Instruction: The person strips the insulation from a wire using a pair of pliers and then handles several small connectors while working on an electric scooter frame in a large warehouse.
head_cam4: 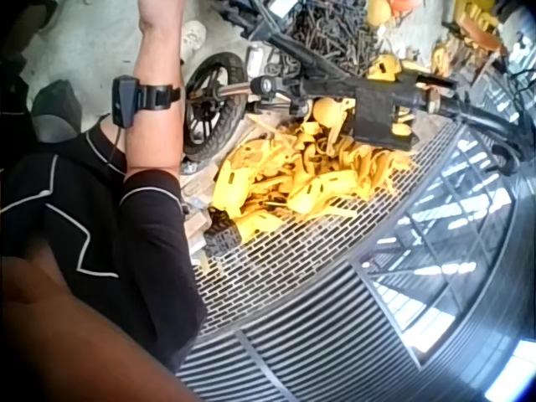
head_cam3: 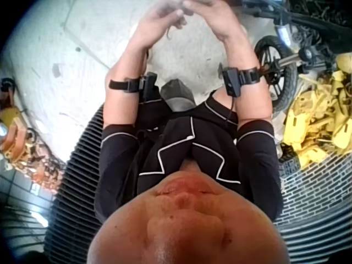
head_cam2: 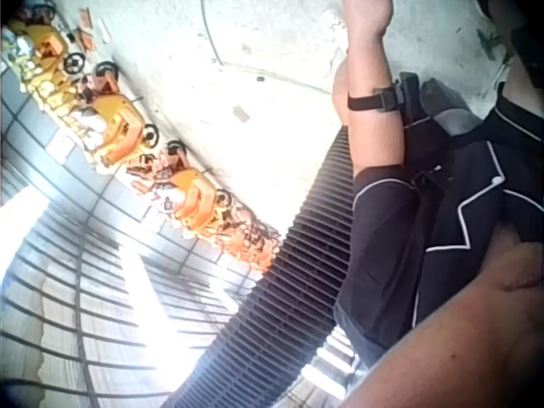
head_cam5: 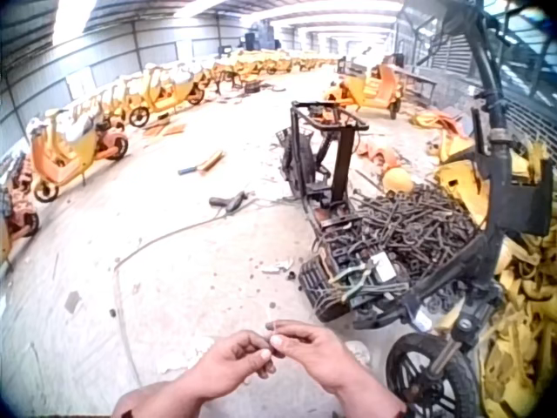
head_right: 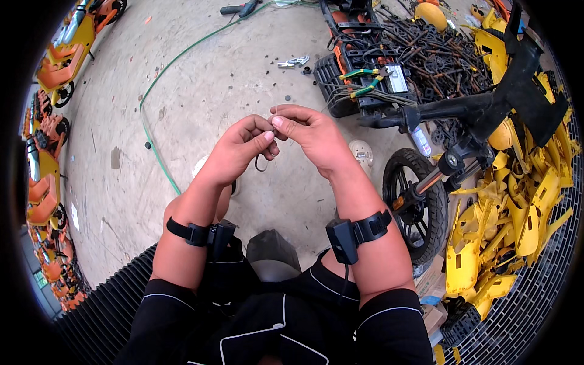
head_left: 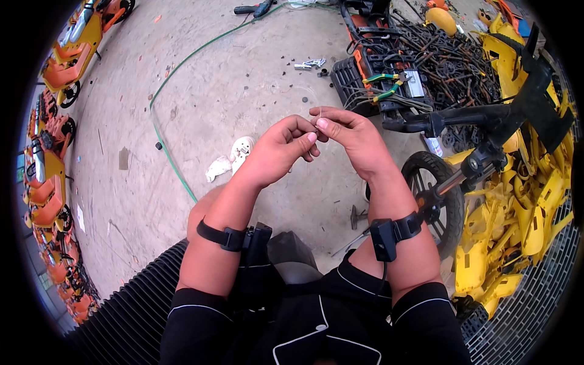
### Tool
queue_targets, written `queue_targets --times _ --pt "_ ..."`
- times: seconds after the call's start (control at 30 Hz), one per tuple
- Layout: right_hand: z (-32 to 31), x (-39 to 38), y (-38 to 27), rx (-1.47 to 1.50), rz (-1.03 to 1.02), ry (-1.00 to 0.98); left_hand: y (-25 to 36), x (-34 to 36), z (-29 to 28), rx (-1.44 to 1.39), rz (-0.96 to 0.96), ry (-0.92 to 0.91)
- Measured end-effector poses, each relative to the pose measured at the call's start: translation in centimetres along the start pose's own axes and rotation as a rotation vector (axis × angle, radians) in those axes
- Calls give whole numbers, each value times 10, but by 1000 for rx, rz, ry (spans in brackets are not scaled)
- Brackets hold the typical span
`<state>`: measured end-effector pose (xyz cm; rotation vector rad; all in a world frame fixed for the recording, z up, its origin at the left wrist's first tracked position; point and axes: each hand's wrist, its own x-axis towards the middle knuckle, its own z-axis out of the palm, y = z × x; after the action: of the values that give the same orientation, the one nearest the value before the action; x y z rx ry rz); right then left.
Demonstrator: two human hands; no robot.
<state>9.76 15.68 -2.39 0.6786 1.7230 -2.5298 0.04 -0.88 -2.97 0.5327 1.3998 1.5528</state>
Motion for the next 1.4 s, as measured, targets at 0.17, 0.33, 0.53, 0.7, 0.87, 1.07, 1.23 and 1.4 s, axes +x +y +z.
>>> queue_targets --times 0.17,0.33,0.53,0.7,0.87,1.07,1.23,1.4 --pt "0 1 3 66 8 112 -3 -2 7 -17 1 116" --pt "3 3 3 24 -46 201 -12 -1 7 207 44 226" --pt "6 9 19 -91 -262 292 -12 2 6 264 -100 285" --pt "5 9 16 -13 -185 333 -11 4 9 55 -125 256" --pt "-1 7 2 39 -175 334 -3 0 5 63 -114 64" --pt "-5 5 1 2 -236 344 -7 -1 4 44 -188 52" --pt "-12 7 5 -20 -207 387 -12 3 4 33 -172 106" --pt "-12 6 2 -22 -210 399 -7 3 8 153 -125 254"
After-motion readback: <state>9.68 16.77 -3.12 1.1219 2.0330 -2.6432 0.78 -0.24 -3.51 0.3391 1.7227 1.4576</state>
